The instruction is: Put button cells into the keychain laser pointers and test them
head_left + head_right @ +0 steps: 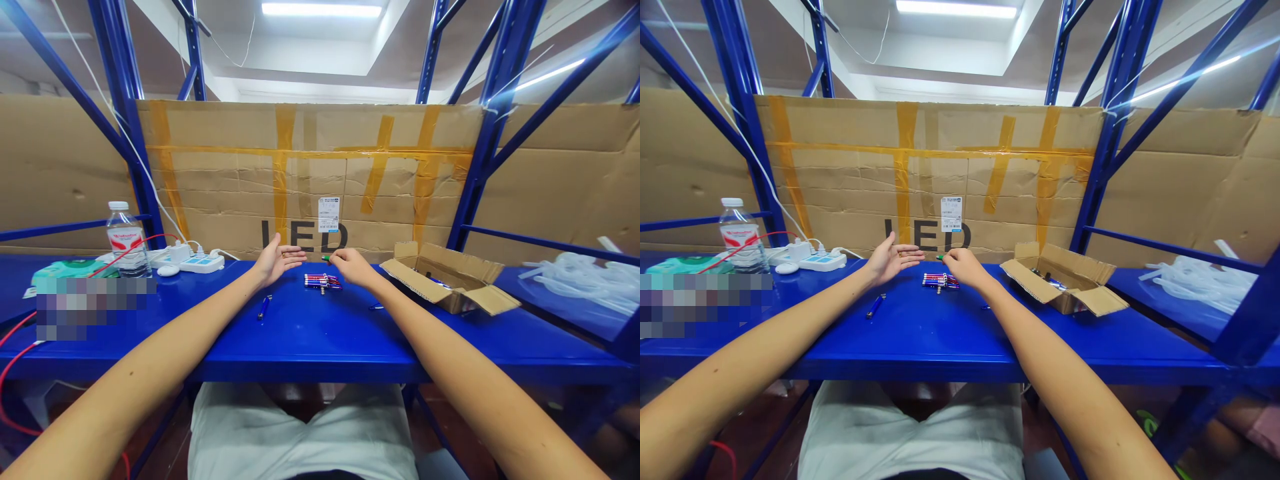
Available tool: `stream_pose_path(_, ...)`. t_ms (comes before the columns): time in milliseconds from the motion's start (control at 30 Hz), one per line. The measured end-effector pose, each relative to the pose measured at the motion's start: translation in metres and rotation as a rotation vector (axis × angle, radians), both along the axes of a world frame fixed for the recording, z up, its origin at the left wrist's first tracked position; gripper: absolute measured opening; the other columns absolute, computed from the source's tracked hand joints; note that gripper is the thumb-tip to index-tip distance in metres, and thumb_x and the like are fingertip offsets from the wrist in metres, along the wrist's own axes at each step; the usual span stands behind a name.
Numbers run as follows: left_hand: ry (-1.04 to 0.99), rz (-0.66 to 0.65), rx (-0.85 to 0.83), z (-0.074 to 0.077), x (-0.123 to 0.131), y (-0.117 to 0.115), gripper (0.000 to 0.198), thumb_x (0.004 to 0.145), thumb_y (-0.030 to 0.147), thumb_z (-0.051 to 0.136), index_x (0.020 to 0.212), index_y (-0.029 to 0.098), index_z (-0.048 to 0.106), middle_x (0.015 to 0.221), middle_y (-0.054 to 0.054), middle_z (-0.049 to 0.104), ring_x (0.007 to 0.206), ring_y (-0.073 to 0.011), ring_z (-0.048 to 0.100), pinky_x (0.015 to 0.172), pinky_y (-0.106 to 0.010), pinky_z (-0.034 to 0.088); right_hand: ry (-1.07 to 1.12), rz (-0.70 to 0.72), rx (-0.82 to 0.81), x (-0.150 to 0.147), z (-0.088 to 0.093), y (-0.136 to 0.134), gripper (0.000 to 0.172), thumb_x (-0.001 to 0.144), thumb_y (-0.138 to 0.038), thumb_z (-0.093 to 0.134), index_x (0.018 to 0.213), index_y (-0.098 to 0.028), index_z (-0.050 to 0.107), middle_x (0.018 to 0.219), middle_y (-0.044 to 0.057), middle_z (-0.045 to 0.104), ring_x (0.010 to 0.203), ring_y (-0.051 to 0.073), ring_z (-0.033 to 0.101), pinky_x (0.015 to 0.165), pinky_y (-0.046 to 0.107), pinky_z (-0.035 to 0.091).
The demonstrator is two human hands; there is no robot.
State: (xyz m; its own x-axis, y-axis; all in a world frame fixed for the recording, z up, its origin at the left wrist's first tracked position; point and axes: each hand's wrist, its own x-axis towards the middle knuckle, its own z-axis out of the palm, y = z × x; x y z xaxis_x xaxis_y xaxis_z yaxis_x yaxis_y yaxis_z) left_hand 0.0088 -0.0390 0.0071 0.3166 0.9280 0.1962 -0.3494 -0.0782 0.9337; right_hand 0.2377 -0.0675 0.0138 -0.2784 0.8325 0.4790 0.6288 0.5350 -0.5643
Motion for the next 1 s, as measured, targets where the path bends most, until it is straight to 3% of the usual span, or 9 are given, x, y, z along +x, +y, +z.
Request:
stream_pose_path(633,0.009,0.003,-0.003,-0.001,-0.001,0.003,0.069,0.096,0.062,0.025,0.11,0.005,0.062,0.109,-0.024,0.069,0.113,-0.0316,0.063,0.101,-0.043,0.047,-0.11,-0.009,0.005,-0.001,-0.002,0.0,0.024,0.083,-0.025,0.045,0.068,-0.015,0.06,0.069,0.004,0.063,0.068,0.016,0.053,0.061,0.026,0.034)
stream_pose_path(833,0.021,-0.012,-0.009,-0.001,-0.003,0.005,0.07,0.096,0.061,0.02,0.108,0.007,0.062,0.11,-0.023,0.069,0.109,-0.0304,0.065,0.1,-0.043,0.047,-0.066,-0.057,0.065,0.003,-0.003,0.006,0.028,0.084,-0.029,0.044,0.066,-0.015,0.058,0.062,0.001,0.057,0.063,0.015,0.048,0.058,0.027,0.032)
stream_pose_path(1000,0.155,0.085,0.095,-0.008,-0.004,0.015,0.054,0.095,0.056,0.038,0.098,0.01,0.066,0.103,-0.02,0.071,0.098,-0.028,0.068,0.088,-0.04,0.052,-0.108,-0.066,0.051,0.01,-0.011,0.025,0.026,0.089,-0.026,0.044,0.082,-0.014,0.067,0.086,0.007,0.07,0.08,0.018,0.059,0.07,0.027,0.04)
